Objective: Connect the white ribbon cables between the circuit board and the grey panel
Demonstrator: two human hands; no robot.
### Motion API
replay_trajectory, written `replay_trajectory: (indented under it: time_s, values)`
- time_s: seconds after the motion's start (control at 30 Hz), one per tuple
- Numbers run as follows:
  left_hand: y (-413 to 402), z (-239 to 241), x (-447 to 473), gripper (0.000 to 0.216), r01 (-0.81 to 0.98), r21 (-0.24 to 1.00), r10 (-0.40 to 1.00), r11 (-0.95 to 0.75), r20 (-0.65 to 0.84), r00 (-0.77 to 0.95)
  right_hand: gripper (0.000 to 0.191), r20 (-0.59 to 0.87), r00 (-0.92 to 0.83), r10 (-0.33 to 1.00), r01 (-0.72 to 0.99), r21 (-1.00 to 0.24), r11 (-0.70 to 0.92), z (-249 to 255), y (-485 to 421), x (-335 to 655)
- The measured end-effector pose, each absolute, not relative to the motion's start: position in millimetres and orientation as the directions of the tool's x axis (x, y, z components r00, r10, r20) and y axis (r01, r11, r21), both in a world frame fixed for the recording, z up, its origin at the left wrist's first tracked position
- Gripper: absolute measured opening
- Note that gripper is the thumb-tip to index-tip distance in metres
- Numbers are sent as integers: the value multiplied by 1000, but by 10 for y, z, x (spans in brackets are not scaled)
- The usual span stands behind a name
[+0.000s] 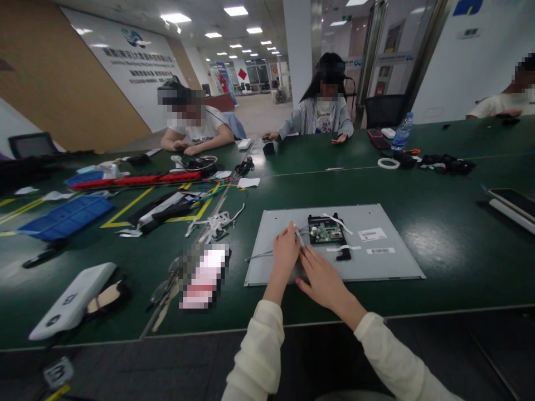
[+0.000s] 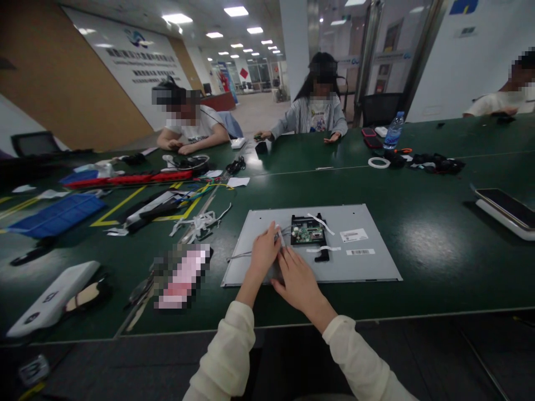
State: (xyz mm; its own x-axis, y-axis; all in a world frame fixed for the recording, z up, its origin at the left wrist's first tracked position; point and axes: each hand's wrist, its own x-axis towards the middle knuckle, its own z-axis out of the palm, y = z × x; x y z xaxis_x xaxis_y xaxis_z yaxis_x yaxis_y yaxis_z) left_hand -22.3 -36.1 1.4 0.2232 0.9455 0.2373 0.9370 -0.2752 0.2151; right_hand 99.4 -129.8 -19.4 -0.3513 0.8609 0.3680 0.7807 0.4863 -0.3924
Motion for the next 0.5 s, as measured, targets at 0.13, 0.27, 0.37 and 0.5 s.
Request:
replay_trajectory:
  time_s: [0.13, 0.27, 0.37, 0.5]
  values:
    - [-359, 43, -192, 44, 943, 208, 951, -260, 225, 212, 61, 376, -340, 862, 785, -391, 480, -230, -1342, 991]
    - [-311, 42, -153, 51, 945, 245, 962, -218, 218, 165, 55, 386, -322, 864, 799, -379, 467, -252, -1384, 997]
    - [-236, 6, -149, 52, 942, 261, 962, -211, 224, 154, 50, 377, -321, 869, 810, -366, 458, -253, -1407, 1006]
    - [-168, -52, -167, 54, 933, 271, 956, -236, 235, 174, 49, 363, -319, 875, 817, -362, 448, -248, -1412, 1010]
